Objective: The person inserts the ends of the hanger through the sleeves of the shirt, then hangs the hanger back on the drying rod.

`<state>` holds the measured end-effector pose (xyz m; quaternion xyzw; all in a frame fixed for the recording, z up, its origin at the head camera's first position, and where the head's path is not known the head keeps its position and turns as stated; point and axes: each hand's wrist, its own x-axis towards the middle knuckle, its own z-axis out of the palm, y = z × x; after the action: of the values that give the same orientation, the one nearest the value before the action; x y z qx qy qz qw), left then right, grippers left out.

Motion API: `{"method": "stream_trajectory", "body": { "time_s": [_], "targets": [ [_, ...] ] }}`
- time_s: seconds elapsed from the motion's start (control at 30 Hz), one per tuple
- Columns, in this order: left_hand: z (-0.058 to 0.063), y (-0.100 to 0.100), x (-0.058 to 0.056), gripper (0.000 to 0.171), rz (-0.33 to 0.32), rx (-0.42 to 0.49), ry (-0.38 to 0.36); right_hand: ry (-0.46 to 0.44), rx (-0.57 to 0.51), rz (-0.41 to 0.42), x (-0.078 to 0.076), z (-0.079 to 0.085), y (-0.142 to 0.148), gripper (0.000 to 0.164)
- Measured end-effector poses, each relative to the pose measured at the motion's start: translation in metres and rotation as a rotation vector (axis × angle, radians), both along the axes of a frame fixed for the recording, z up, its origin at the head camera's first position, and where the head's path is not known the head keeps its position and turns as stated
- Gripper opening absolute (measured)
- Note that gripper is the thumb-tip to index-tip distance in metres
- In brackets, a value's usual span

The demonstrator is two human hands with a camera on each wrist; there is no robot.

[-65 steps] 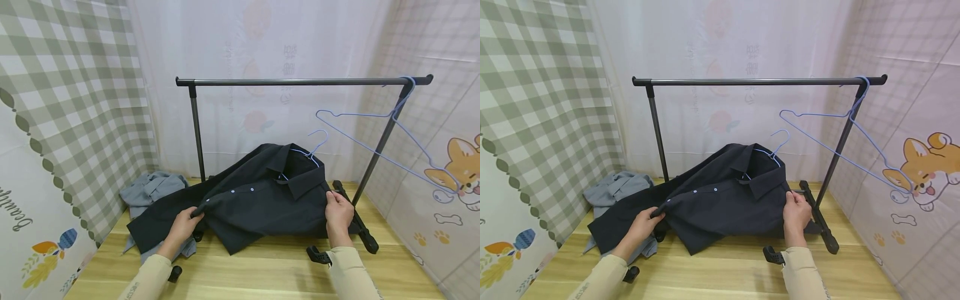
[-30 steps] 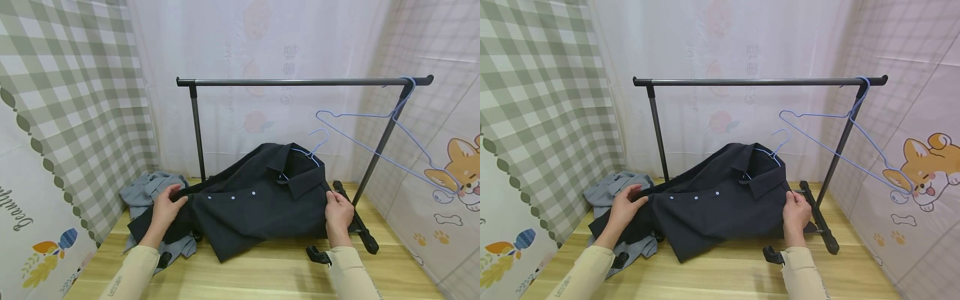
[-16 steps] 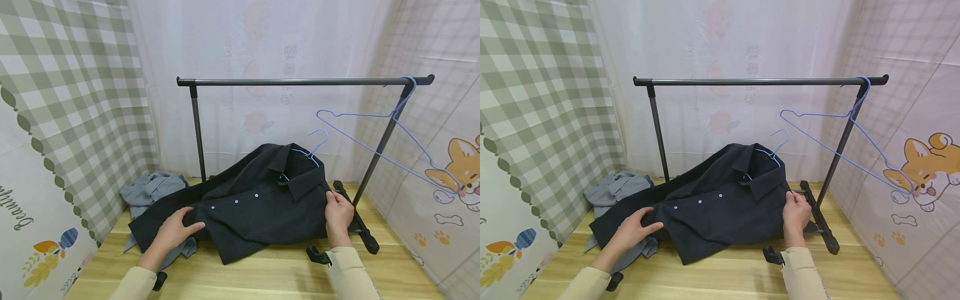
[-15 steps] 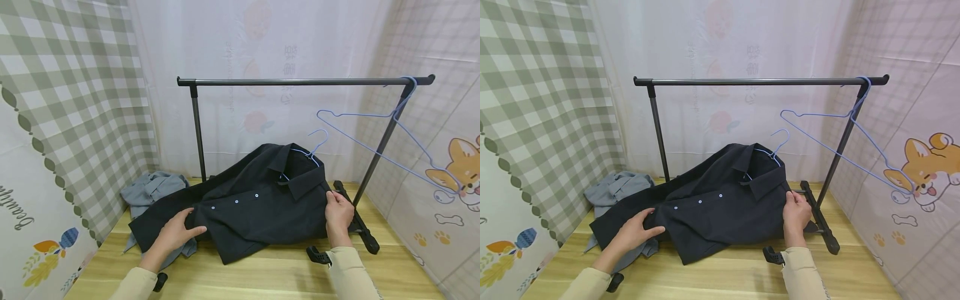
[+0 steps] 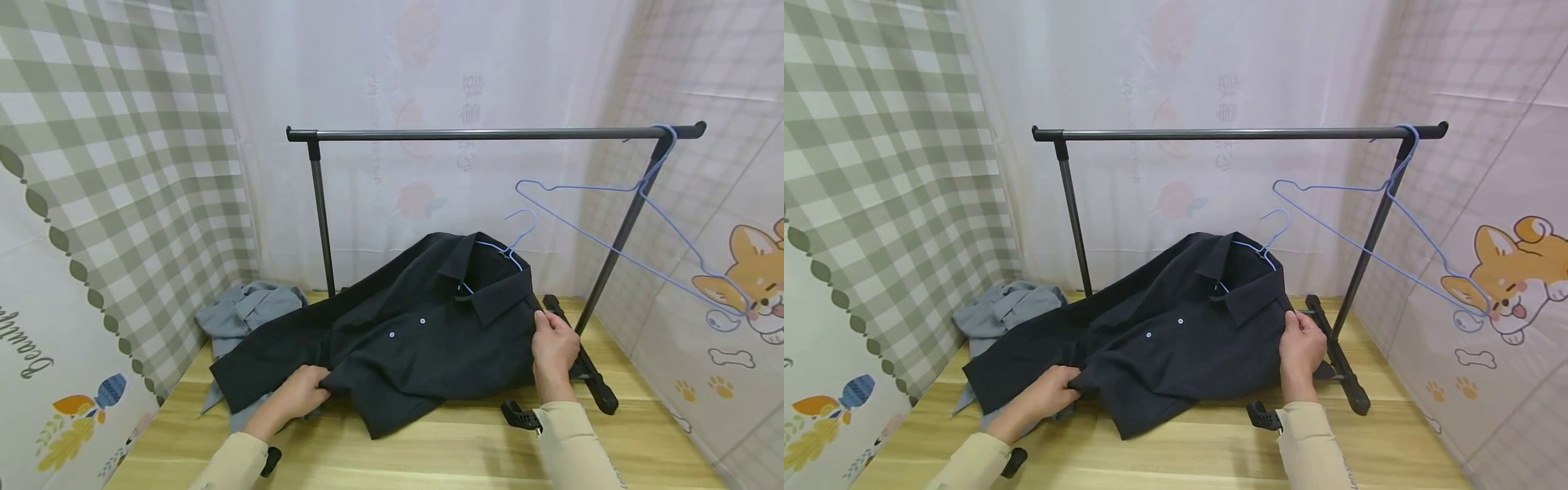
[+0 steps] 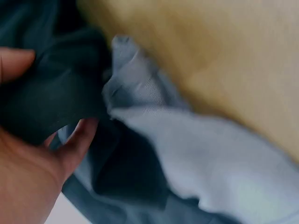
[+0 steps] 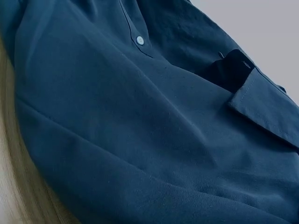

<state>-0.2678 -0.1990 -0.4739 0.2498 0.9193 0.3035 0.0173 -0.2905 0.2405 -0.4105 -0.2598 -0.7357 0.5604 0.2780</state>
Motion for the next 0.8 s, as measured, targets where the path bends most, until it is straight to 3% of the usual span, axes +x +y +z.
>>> {"method": "stream_trajectory", "body": {
  "time_s": [0.1,0.17,0.27,0.37,0.53,0.67,0.8],
  "targets": [
    [0.012,-0.008,-0.001,0.031,-0.062,-0.025,-0.094,-0.007,-0.002,0.001,0.0,0.0,0.0,0.037],
    [0.023,-0.015,-0.002,0.03,-0.059,-0.041,-0.147,-0.009,-0.008,0.006,0.001,0.0,0.0,0.037],
    [0.039,-0.028,-0.007,0.028,-0.022,-0.045,-0.176,-0.013,-0.017,0.009,0.002,0.0,0.0,0.038],
    [0.055,-0.042,-0.014,0.026,0.065,-0.013,-0.178,-0.017,-0.03,0.011,0.002,0.0,0.001,0.039],
    [0.073,-0.059,-0.021,0.021,0.28,0.058,-0.083,-0.02,-0.034,0.006,0.003,0.0,0.001,0.04],
    [0.076,-0.062,-0.021,0.032,0.444,0.131,0.02,-0.01,-0.038,0.0,0.002,0.001,-0.001,0.039],
    [0.07,-0.058,-0.019,0.035,0.474,0.186,0.083,-0.001,-0.039,0.001,0.001,0.001,-0.002,0.039]
  ]
}}
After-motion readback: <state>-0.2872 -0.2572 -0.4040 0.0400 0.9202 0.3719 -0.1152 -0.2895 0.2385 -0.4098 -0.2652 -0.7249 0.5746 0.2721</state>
